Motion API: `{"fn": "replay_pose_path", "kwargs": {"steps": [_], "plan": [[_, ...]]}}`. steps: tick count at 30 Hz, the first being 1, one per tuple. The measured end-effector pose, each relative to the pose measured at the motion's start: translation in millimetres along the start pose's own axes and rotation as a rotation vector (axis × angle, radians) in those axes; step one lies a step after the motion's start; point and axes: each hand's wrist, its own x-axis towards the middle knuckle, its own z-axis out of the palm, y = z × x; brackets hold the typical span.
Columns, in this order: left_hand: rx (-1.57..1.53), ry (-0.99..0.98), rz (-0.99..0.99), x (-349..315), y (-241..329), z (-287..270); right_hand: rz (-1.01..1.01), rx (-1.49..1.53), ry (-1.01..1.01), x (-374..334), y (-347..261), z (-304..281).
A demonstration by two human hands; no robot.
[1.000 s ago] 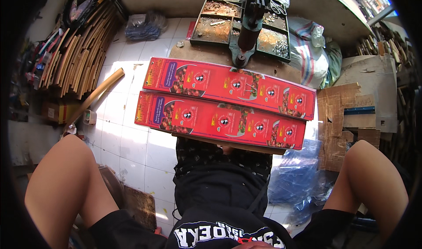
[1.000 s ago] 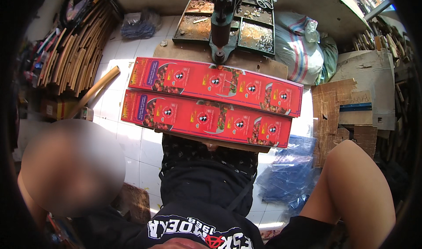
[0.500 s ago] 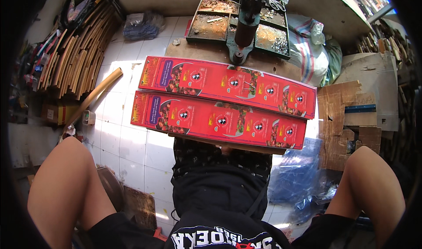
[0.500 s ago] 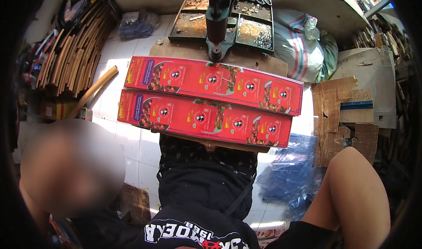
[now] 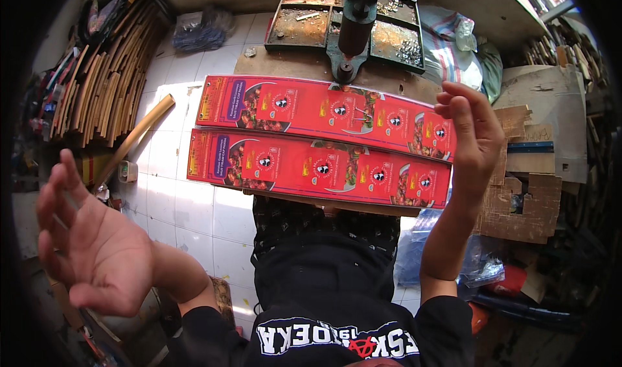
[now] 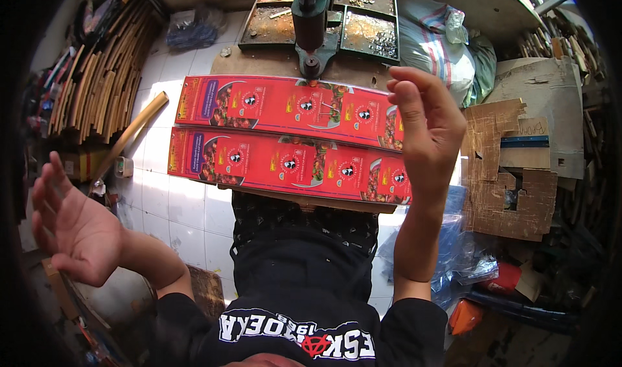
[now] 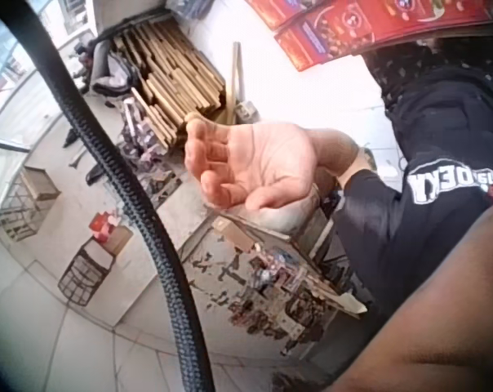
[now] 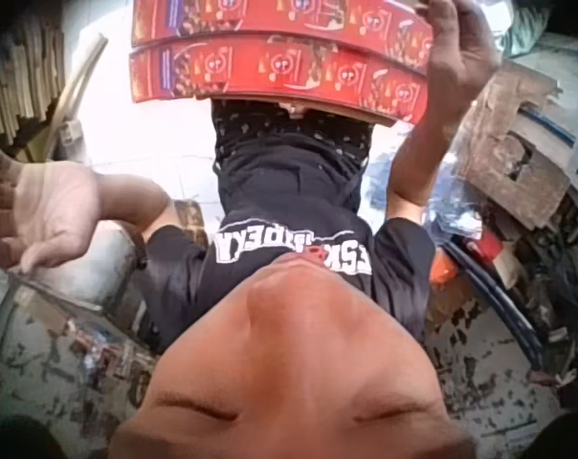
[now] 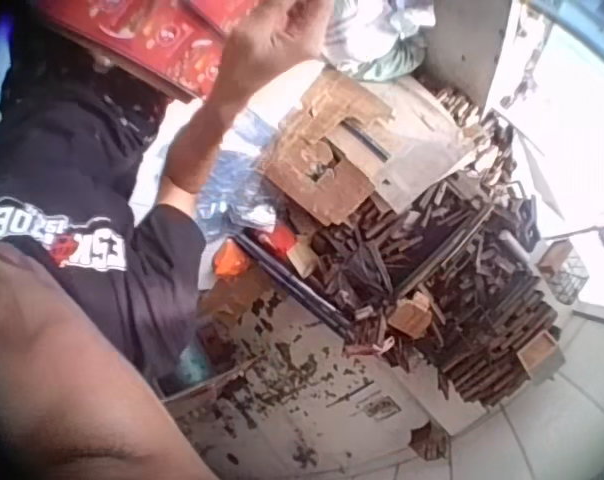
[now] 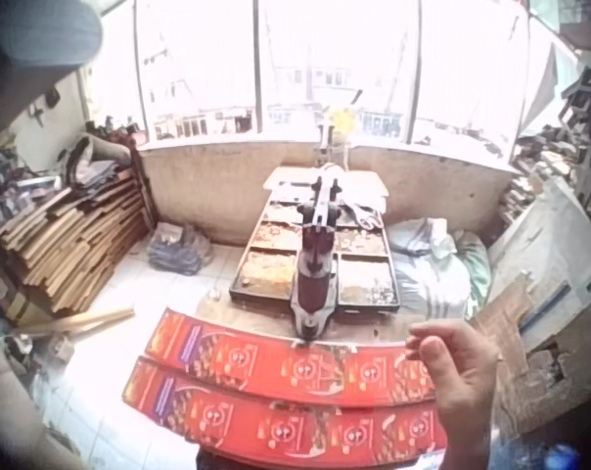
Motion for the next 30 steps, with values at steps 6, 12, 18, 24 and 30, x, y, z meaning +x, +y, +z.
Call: {"fn": "replay_pose_path", "kwargs": {"steps": [6,12,18,24,30], "plan": [[0.608,-0.019,-0.948,-143.1,-76.0,-11.3,-0.032,-0.624,-0.166,-25.3,79.0,25.9],[0.812,-0.132,-1.161,-194.0,-76.3,-30.7,-0.019,-0.709,0.017,-57.2,76.9,-1.0],[0.74,0.024,-1.186,-202.5,-83.8,-21.7,-0.098,-0.631,-0.159,-52.9,82.3,41.9],[0.646,-0.002,-1.221,-209.7,-89.7,-38.6,-0.073,-0.796,-0.241,-35.1,98.5,84.3],[0.59,0.039,-1.269,-213.3,-91.7,-47.2,-0.107,-0.557,-0.138,-55.3,89.2,50.9]]}}
